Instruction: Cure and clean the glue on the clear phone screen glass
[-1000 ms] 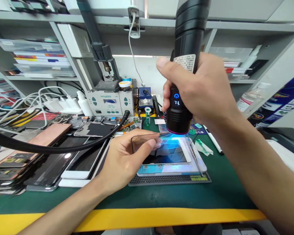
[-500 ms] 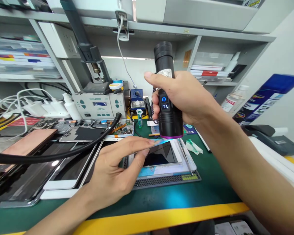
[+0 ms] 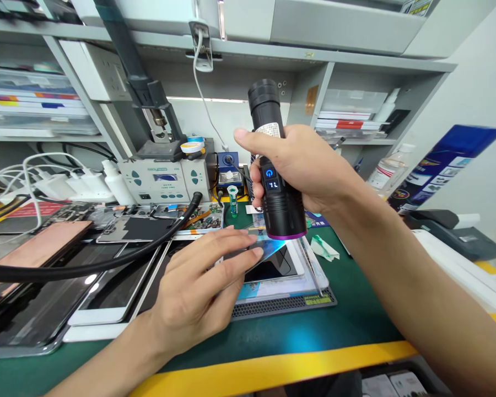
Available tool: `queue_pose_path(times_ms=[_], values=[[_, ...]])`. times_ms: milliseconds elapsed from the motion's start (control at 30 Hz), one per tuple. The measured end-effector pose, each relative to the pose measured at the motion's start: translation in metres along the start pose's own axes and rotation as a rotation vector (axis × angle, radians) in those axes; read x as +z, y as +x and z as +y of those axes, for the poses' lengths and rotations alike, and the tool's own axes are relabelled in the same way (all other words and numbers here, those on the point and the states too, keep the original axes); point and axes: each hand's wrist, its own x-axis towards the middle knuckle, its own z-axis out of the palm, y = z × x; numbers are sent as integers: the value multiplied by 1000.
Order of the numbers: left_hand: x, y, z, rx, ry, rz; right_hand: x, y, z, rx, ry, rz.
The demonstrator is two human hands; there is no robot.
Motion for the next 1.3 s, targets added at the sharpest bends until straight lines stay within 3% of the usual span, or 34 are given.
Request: queue_pose_path(times_ms=[367,667,867,1300], values=[[0,-3,-5,155,164,-43,2,-7,-2,-81,-111,-27],[-1,-1,-4,157,194,-27,2,-13,-6,-163,-213,-51],[-1,0,-3,152,166,-38,4,-11,-7,-108,-228,-10],[-2,-2,-4,140,158,-32,6,-14,-9,-151,-290,-30]])
